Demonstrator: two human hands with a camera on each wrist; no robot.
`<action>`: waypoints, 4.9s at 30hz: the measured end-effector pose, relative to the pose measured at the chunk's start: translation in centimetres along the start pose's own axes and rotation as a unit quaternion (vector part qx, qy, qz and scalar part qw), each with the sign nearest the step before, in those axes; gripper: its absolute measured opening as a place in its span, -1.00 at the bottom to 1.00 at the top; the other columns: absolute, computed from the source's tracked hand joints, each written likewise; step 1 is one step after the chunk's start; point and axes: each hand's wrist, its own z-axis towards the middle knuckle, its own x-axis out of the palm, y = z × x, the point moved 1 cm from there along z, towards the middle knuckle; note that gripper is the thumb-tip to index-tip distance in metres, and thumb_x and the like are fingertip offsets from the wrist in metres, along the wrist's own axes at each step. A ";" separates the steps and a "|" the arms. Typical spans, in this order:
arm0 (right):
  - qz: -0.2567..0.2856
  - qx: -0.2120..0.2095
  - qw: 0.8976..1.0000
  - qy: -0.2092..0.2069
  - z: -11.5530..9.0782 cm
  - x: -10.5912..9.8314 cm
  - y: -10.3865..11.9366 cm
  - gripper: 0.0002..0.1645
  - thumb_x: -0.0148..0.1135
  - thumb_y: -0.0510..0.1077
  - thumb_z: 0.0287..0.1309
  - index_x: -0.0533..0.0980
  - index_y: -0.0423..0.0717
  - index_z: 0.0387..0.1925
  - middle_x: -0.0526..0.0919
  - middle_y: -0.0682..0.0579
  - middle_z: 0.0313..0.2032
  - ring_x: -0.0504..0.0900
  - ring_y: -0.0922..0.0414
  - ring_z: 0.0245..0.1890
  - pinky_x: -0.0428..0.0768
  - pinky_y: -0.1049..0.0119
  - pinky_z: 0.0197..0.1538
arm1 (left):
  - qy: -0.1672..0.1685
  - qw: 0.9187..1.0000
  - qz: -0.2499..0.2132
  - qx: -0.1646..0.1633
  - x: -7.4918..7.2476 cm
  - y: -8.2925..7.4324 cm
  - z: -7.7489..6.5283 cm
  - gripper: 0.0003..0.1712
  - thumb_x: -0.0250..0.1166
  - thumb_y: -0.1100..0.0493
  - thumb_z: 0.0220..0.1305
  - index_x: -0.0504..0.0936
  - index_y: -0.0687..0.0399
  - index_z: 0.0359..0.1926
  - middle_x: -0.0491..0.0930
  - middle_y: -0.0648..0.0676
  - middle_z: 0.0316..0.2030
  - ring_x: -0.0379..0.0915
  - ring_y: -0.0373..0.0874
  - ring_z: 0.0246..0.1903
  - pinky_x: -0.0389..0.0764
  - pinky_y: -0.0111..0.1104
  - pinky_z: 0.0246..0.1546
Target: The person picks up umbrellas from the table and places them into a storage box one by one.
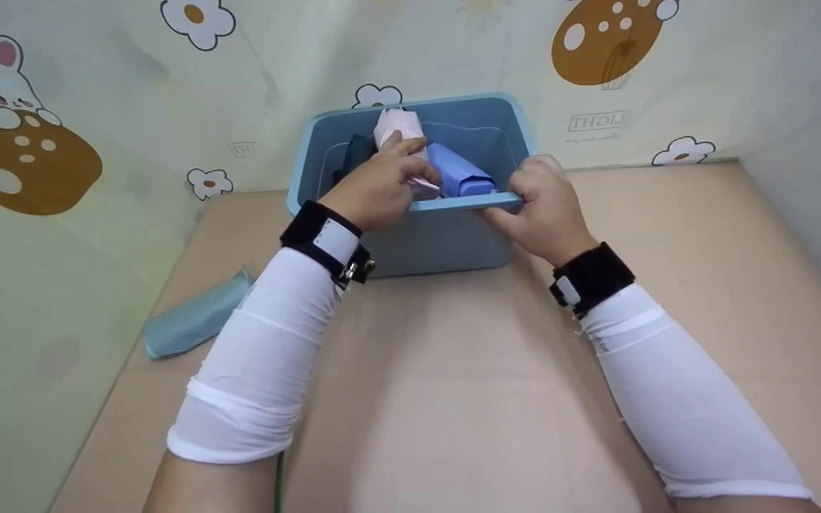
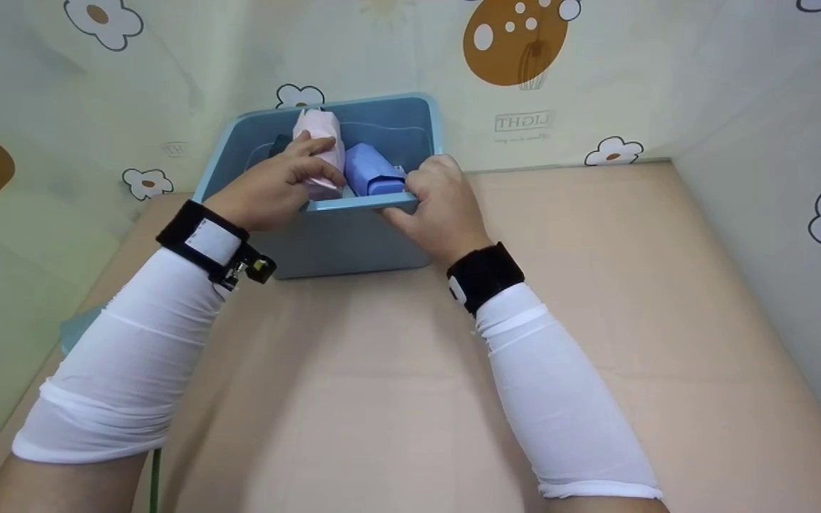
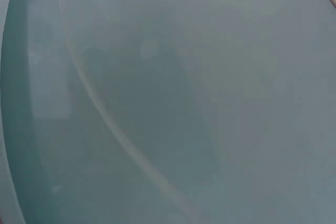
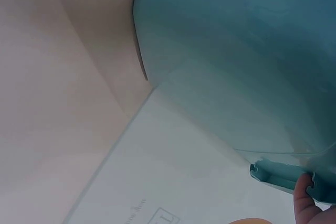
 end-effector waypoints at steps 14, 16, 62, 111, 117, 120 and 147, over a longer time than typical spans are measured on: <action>-0.005 -0.010 1.000 -0.009 0.0 0.1 -0.1 -0.36 0.55 0.02 0.16 0.32 -0.19 -0.70 0.34 -0.06 -0.58 0.40 -0.13 -0.31 0.26 0.12 -0.14 | -0.069 0.994 0.002 -0.085 0.6 -0.9 0.2 -0.29 0.16 -0.08 0.53 0.29 0.04 0.57 0.11 0.11 0.66 0.23 0.01 0.55 0.28 -0.10 0.56; -0.005 -0.013 1.000 -0.010 0.0 0.1 -0.1 -0.36 0.54 0.02 0.16 0.33 -0.21 -0.70 0.35 -0.07 -0.59 0.40 -0.13 -0.32 0.27 0.11 -0.13 | -0.052 0.994 0.012 -0.092 0.5 -0.9 0.2 -0.22 0.12 -0.11 0.54 0.18 0.01 0.64 -0.02 0.13 0.69 0.10 0.03 0.62 0.20 -0.07 0.60; 0.000 0.004 1.000 -0.001 -0.1 0.0 0.2 -0.38 0.54 -0.04 0.16 0.32 -0.20 -0.70 0.31 -0.03 -0.59 0.37 -0.10 -0.31 0.19 0.18 -0.16 | -0.105 0.969 0.120 -0.191 2.0 13.1 -12.6 0.08 0.25 -0.15 0.46 -0.11 0.20 0.68 -0.08 0.45 0.63 -0.17 0.47 0.61 -0.09 0.32 0.57; 0.001 -0.004 1.000 -0.009 -0.1 0.2 0.0 -0.42 0.54 -0.08 0.10 0.33 -0.20 -0.70 0.32 -0.02 -0.58 0.37 -0.12 -0.31 0.22 0.16 -0.17 | -0.170 0.946 0.042 -0.272 1.6 16.2 -16.3 -0.62 0.23 0.50 0.17 0.53 0.24 0.02 0.54 0.34 -0.11 0.35 0.29 -0.02 0.53 0.01 -0.20; 0.001 0.000 1.000 -0.009 -0.1 0.1 0.1 -0.44 0.54 -0.09 0.10 0.33 -0.20 -0.69 0.33 -0.05 -0.58 0.39 -0.13 -0.29 0.23 0.15 -0.16 | -0.229 0.943 -0.006 -0.240 0.0 14.4 -16.6 -0.62 0.18 0.52 0.12 0.50 0.25 -0.01 0.56 0.30 -0.17 0.44 0.22 -0.12 0.51 -0.05 -0.19; 0.002 0.000 1.000 -0.009 -0.1 0.1 0.1 -0.43 0.54 -0.09 0.10 0.33 -0.20 -0.70 0.34 -0.05 -0.58 0.39 -0.13 -0.28 0.23 0.15 -0.16 | -0.252 0.940 -0.031 -0.227 -1.0 13.6 -17.0 -0.62 0.16 0.48 0.17 0.46 0.29 0.04 0.56 0.29 -0.16 0.48 0.17 -0.19 0.50 -0.13 -0.29; 0.005 -0.013 1.000 -0.017 -0.1 0.2 0.1 -0.40 0.55 -0.06 0.10 0.31 -0.22 -0.70 0.32 -0.04 -0.60 0.37 -0.12 -0.33 0.22 0.15 -0.17 | -0.442 0.890 -0.108 0.026 -4.4 1.8 -11.1 -0.73 0.14 0.55 0.12 0.51 0.32 -0.13 0.44 0.02 -0.24 0.31 -0.20 -0.20 0.34 -0.38 -0.25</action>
